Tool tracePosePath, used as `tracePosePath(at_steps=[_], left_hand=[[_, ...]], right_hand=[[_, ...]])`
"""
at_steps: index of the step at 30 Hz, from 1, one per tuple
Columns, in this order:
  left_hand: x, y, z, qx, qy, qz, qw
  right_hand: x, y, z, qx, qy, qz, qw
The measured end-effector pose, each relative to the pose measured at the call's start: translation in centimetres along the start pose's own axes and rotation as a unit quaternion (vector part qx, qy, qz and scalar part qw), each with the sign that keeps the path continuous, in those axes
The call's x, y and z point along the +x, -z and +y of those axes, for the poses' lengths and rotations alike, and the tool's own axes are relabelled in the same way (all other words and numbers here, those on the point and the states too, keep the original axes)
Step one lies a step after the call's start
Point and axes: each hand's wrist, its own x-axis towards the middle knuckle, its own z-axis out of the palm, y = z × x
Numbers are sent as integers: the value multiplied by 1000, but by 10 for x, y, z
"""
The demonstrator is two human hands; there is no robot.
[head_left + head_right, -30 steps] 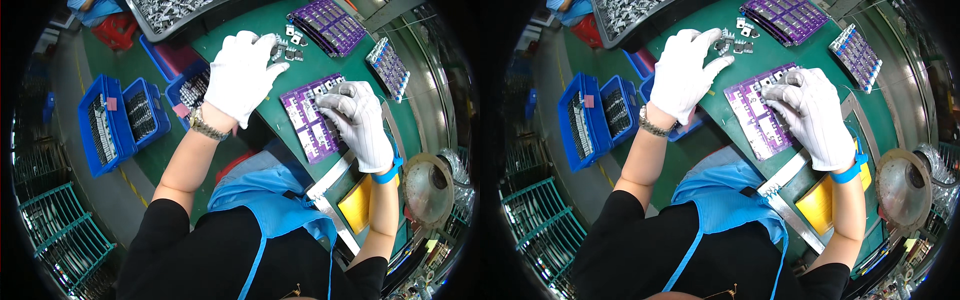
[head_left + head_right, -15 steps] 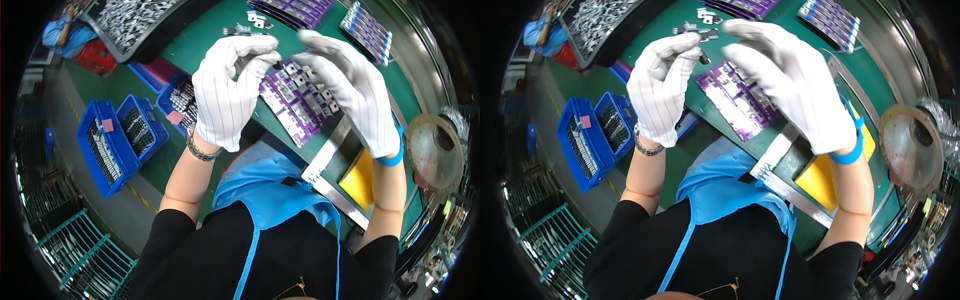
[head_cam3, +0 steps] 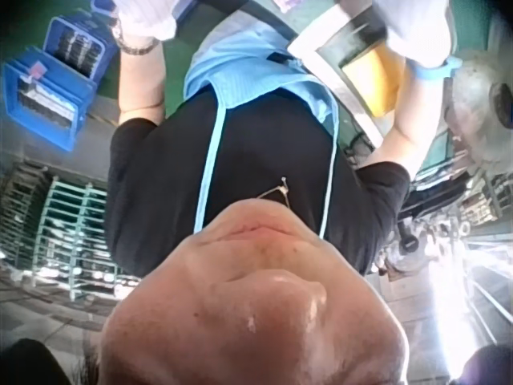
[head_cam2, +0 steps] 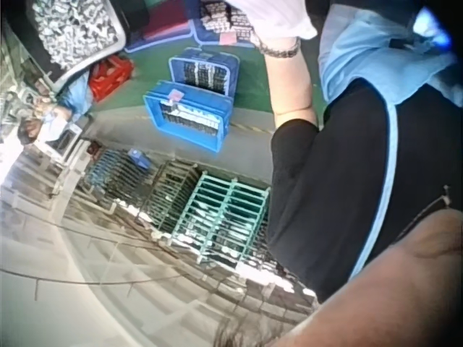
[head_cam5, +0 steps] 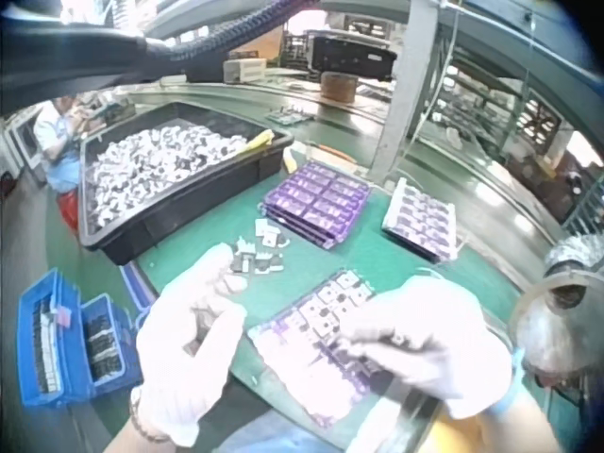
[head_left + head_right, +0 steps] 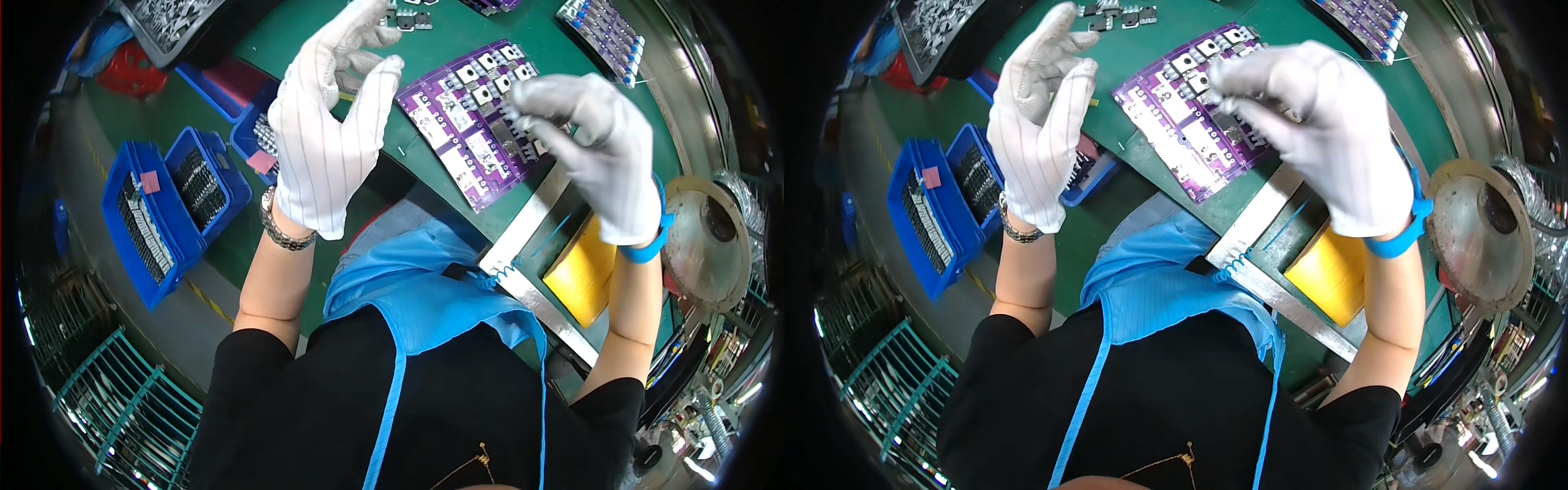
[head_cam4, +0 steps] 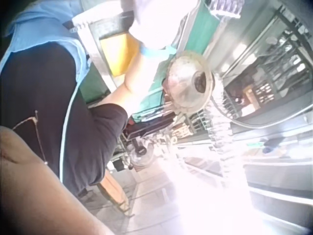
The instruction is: The person places small electronic components onto a PCB board by hand, using both hands at a workbench.
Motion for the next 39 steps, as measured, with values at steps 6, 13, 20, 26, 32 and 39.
tracePosePath(at_steps=[6,13,20,26,32,39], left_hand=[[-7,14,-6,78,0,-54,995],[-17,14,-14,24,68,-60,996],[-11,17,-11,31,117,-62,991],[6,24,-9,111,-73,-81,988],[48,26,-27,440,-131,-73,885],[70,21,-30,448,-77,-155,877]], right_hand=[[-5,-11,6,-119,61,-99,986],[-1,-9,7,-127,69,-131,981],[4,-12,8,-134,73,-125,980],[3,-11,4,-127,65,-127,982],[3,-8,-8,-44,12,-52,998],[-1,5,-14,-53,-35,37,997]])
